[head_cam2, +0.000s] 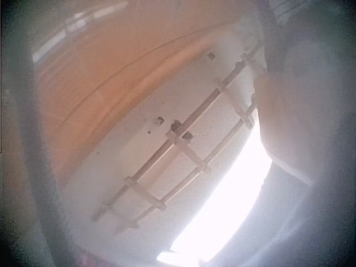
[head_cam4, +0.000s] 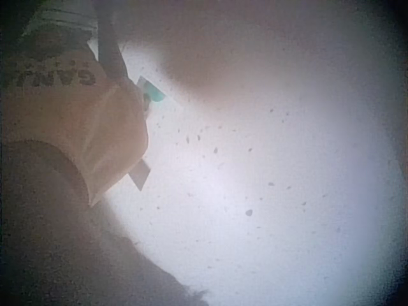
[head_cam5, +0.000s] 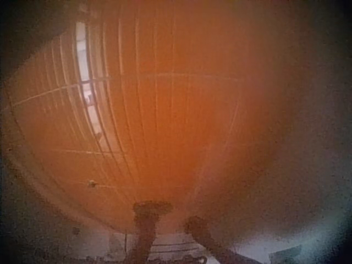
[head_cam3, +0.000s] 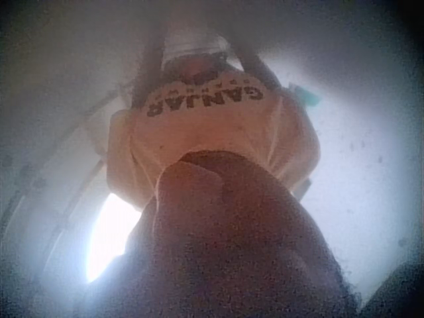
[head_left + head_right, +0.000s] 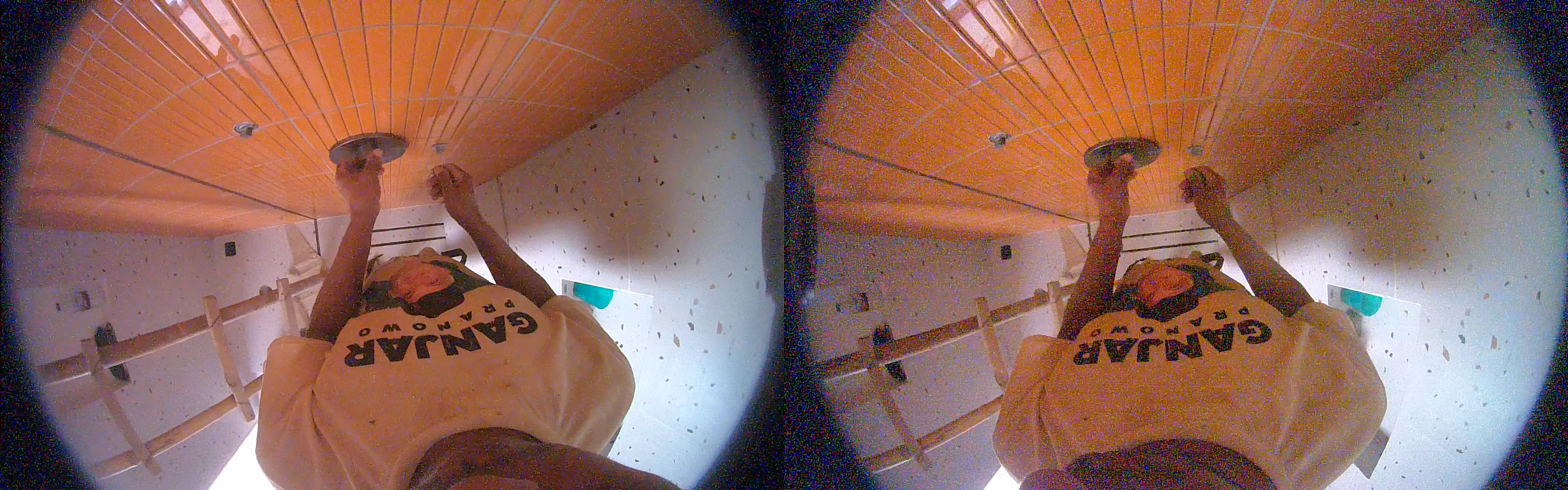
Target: The person installs a circular ceiling fixture onto an orange-tiled ceiling. They hold the fixture with one hand and use a screwdriver to tighten screws into the ceiling mount. The person repeatedly adjusts the fixture and tightens the screws to secure it in place.
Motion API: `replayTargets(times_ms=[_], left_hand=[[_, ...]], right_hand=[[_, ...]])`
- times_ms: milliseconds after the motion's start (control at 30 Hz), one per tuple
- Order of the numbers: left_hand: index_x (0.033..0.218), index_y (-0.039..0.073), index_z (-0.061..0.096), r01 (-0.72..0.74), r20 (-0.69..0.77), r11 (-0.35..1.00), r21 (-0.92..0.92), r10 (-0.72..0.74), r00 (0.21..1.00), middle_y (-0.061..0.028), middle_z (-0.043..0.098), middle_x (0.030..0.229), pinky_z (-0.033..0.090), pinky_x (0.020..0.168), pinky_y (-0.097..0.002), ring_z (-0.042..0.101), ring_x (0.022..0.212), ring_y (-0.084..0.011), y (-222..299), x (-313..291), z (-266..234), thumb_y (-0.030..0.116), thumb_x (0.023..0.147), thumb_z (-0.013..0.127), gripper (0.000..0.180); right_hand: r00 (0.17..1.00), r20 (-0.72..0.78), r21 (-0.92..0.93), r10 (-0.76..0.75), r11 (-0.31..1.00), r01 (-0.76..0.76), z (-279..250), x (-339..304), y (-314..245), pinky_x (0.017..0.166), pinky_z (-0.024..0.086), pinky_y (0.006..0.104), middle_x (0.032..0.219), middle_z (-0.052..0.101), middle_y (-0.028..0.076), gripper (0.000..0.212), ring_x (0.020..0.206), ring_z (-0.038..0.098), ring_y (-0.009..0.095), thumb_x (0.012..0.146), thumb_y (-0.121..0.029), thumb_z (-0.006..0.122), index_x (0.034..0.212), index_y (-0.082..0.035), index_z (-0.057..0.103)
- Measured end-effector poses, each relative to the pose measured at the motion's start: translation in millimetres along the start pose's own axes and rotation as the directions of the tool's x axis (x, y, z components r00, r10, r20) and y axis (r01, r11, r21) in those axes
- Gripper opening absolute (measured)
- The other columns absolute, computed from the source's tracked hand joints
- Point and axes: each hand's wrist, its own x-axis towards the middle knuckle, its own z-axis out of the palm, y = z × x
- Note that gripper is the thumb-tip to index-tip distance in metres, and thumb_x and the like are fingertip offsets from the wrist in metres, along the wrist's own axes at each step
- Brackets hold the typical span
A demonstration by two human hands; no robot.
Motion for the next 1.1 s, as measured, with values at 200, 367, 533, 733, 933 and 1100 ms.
replayTargets(times_ms=[200,367,533,733,933,1100], left_hand=[[0.099,-0.005,0.055,-0.229,-0.061,0.819,0.527,0.305,0.95,-0.0211,0.064,0.092,0.052,0.072,-0.042,0.064,0.08,-0.0356,15,-8,6,0.02,0.066,0.083,0.05],[0.099,-0.003,0.056,-0.252,0.036,0.661,0.707,0.322,0.946,-0.022,0.065,0.09,0.052,0.072,-0.0427,0.064,0.085,-0.0401,13,-2,-1,0.023,0.064,0.084,0.052],[0.101,-0.003,0.052,-0.369,0.051,0.78,0.506,0.4,0.915,-0.0211,0.064,0.089,0.052,0.072,-0.0427,0.064,0.082,-0.037,-2,8,-8,0.022,0.064,0.085,0.056],[0.106,0.001,0.049,-0.217,0.038,0.975,0.051,0.215,0.976,-0.0094,0.06,0.09,0.052,0.063,-0.0338,0.061,0.075,-0.0221,-3,6,-9,0.013,0.069,0.081,0.05],[0.105,0.001,0.051,-0.138,0.099,0.985,-0.102,0.148,0.984,-0.0096,0.06,0.092,0.054,0.058,-0.0269,0.06,0.075,-0.0158,14,-2,0,0.007,0.074,0.077,0.04],[0.103,0.0,0.053,-0.082,0.108,0.989,-0.127,0.096,0.99,-0.0085,0.061,0.092,0.054,0.056,-0.0268,0.061,0.072,-0.0152,13,-3,-4,0.01,0.076,0.076,0.037]], right_hand=[[0.997,0.032,-0.031,-0.072,0.997,0.073,-2,-1,18,0.059,0.05,0.0297,0.084,0.063,0.008,0.021,0.066,0.06,0.016,0.098,-0.021,0.046,0.106,-0.003,0.056],[0.97,0.071,-0.448,-0.234,0.861,0.24,-8,4,45,0.065,0.051,0.0315,0.094,0.061,0.006,0.019,0.069,0.06,0.018,0.097,-0.016,0.043,0.106,-0.006,0.056],[0.987,0.025,-0.269,-0.159,0.95,0.16,8,-14,16,0.059,0.049,0.0304,0.086,0.062,0.008,0.019,0.065,0.06,0.016,0.096,-0.019,0.045,0.101,-0.004,0.057],[0.996,0.004,-0.095,-0.09,0.991,0.09,8,-34,6,0.054,0.05,0.0286,0.081,0.062,0.007,0.019,0.063,0.06,0.015,0.095,-0.018,0.046,0.103,-0.003,0.055],[0.964,0.014,-0.351,-0.266,0.901,0.254,-5,-34,36,0.053,0.051,0.0298,0.08,0.063,0.008,0.019,0.06,0.06,0.016,0.095,-0.018,0.047,0.097,-0.002,0.057],[0.992,-0.11,-0.039,-0.064,0.997,0.06,1,-48,14,0.051,0.048,0.0289,0.072,0.062,0.009,0.023,0.055,0.058,0.015,0.096,-0.02,0.05,0.089,0.0,0.058]])
